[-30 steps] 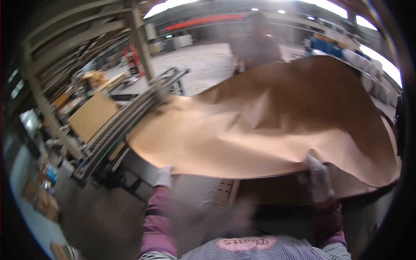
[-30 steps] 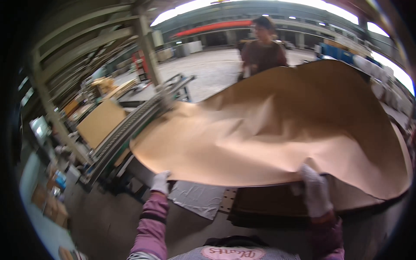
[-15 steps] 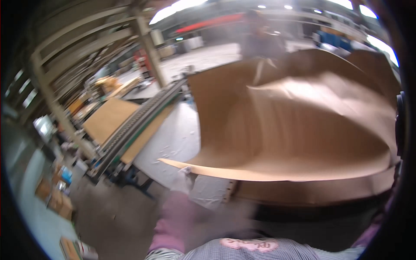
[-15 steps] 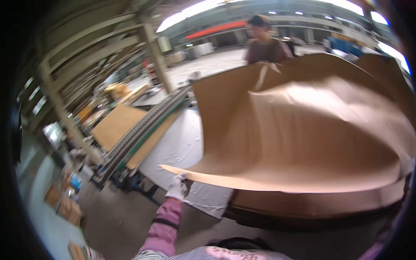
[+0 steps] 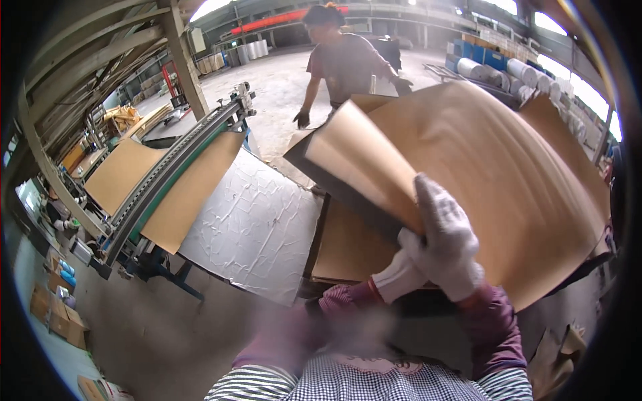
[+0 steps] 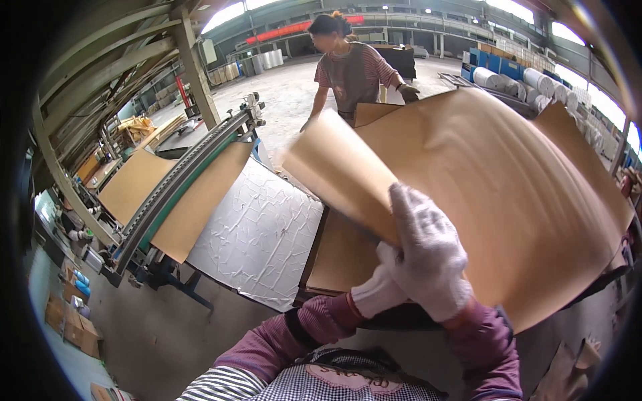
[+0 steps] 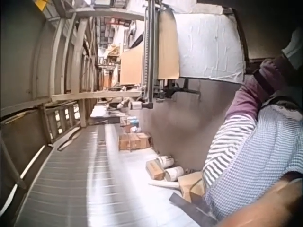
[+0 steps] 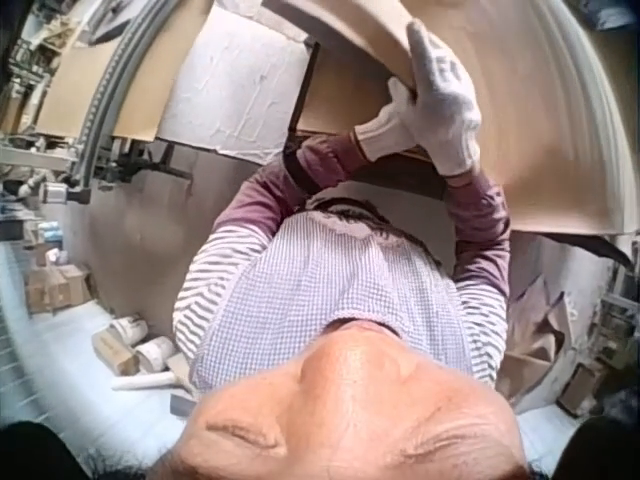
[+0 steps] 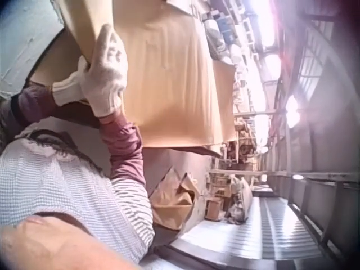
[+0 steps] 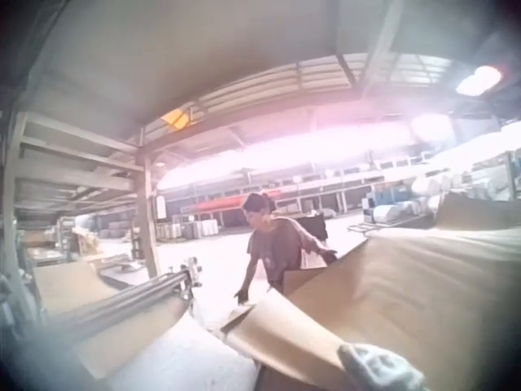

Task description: Workers are moving and stacking large brown veneer or paper sheets onto a stack at an industrial facility.

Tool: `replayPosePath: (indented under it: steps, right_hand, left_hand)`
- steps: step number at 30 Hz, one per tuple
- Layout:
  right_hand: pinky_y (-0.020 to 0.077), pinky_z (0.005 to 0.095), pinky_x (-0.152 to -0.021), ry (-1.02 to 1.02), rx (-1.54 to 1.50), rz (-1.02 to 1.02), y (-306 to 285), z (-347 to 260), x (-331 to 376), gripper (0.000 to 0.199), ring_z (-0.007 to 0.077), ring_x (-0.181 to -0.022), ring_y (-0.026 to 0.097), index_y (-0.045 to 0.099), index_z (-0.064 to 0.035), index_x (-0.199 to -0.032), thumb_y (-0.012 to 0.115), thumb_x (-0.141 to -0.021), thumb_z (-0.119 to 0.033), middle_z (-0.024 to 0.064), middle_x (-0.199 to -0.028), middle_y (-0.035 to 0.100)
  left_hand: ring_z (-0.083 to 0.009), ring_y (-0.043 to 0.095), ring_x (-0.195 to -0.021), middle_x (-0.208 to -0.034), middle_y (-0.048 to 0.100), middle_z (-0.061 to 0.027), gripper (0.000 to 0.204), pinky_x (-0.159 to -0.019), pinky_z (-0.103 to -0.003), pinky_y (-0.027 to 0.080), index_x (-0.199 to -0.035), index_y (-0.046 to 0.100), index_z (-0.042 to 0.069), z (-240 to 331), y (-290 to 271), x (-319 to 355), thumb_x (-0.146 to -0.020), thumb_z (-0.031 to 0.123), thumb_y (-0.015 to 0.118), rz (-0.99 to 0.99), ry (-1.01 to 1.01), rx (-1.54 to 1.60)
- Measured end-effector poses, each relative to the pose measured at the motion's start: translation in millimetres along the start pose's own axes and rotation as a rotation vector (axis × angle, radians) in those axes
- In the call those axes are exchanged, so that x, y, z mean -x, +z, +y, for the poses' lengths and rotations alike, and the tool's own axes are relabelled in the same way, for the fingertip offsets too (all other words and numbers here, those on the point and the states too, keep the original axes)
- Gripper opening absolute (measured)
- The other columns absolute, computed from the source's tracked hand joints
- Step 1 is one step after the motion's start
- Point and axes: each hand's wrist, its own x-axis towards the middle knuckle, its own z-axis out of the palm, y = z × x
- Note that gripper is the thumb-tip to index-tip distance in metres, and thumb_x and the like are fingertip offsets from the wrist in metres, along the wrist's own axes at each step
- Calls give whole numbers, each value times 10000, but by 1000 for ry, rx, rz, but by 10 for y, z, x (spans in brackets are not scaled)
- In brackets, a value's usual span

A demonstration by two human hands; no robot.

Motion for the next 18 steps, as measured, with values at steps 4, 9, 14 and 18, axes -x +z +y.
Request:
replayPosePath:
  steps: [4, 9, 14, 18]
  right_hand:
    - [509, 420, -848, -180, -34, -54, 210, -81, 235, 540, 323, -960, 630, 632, -40, -1132, 604, -595, 7, 142, -1024, 654]
    - [510, 405, -854, -236, -77, -389, 830, -476, 557, 338, 269, -978, 641, 649, -65, -1013, 607, -678, -45, 120, -1053, 653]
    - [519, 404, -680, -16, 198, -468, 1755, -478, 410, 180, 274, -794, 641, 550, -62, -922, 591, -748, -79, 122, -825, 617]
    - [466, 440, -946, -122, -175, -670, 2146, -1315, 79, 645, 371, -1113, 567, 545, -32, -1197, 766, -619, -215, 194, -1190, 584]
  left_hand:
    - [-280, 618, -984, -1017, 651, -170, 353, -865, -369, 476, -1120, 601, 6, 34, -364, 777, -906, 287, 608, -211, -112, -121]
    - [-219, 634, -863, -902, 647, -116, 258, -790, -322, 498, -1043, 621, 10, 1213, -1455, 1247, -933, 235, 558, -531, -481, -8]
    - [-245, 638, -732, -767, 612, -122, 133, -682, -376, 525, -875, 603, 50, 2064, -2189, 1333, -900, 144, 512, -294, 115, -403]
    - [-228, 633, -757, -809, 621, -104, 168, -685, -351, 520, -911, 604, 15, 2125, -2657, 1904, -820, 151, 567, -311, -254, -613]
